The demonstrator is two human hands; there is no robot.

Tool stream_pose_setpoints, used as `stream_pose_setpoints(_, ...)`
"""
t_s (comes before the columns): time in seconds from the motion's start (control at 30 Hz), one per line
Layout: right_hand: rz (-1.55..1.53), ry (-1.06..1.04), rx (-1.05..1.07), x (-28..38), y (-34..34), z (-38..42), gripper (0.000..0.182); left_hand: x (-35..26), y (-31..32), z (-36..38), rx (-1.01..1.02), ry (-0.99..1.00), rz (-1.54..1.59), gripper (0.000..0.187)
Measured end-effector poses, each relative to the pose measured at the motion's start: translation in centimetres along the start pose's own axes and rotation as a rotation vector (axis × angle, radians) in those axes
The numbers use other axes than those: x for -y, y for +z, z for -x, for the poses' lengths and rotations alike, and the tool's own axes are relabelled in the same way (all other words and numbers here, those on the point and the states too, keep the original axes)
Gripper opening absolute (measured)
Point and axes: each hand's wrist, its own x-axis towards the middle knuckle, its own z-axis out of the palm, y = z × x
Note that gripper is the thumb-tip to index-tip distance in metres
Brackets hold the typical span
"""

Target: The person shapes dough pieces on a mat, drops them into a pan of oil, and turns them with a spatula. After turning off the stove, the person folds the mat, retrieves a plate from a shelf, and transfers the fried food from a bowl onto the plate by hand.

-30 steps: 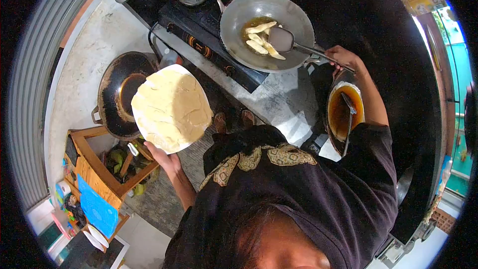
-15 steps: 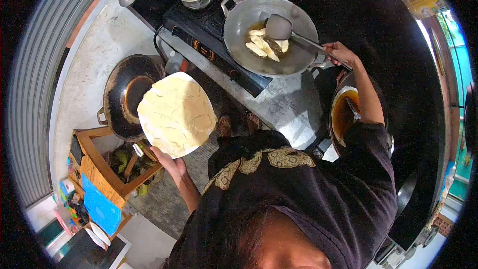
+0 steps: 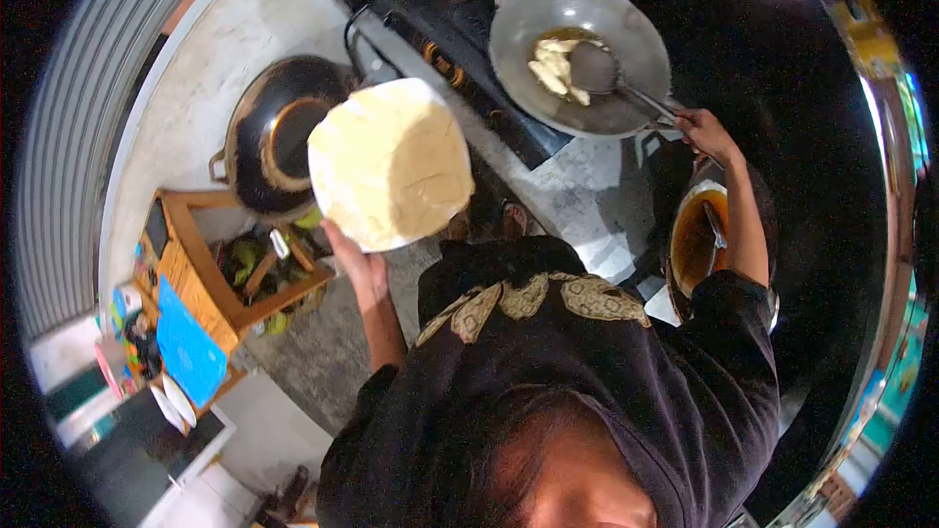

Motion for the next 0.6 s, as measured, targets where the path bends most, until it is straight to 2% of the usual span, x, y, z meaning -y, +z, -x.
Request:
stream_pose_setpoints(0.13, -0.058, 0.003, -0.094, 0.3, 0.3, 0.8, 0.039, 0.8, -0.4, -0.9, 0.065, -0.001, 0.151, 0.064)
stream_pose_setpoints(0.33, -0.364, 0.004, 0.046, 2.8, 2.6, 1.2, 0.026, 0.8, 0.4, -0.5, 0.051, -0.009, 0.153, 0.061)
stream_pose_setpoints(0.43, -0.287, -0.030, 0.106, 1.7, 4.1, -0.6, 0.021, 0.8, 0.2, -0.5, 0.016, -0.054, 0.162, 0.061)
stream_pose_setpoints(0.53, -0.206, 0.026, 0.117, 1.9, 4.2, -0.5, 0.033, 1.2, -0.6, -0.9, 0.013, -0.048, 0.180, 0.058)
stream_pose_setpoints(0.6, -0.194, 0.024, 0.068, 1.1, 4.2, -0.7, 0.024, 1.1, -0.9, -0.8, 0.003, -0.047, 0.171, 0.057)
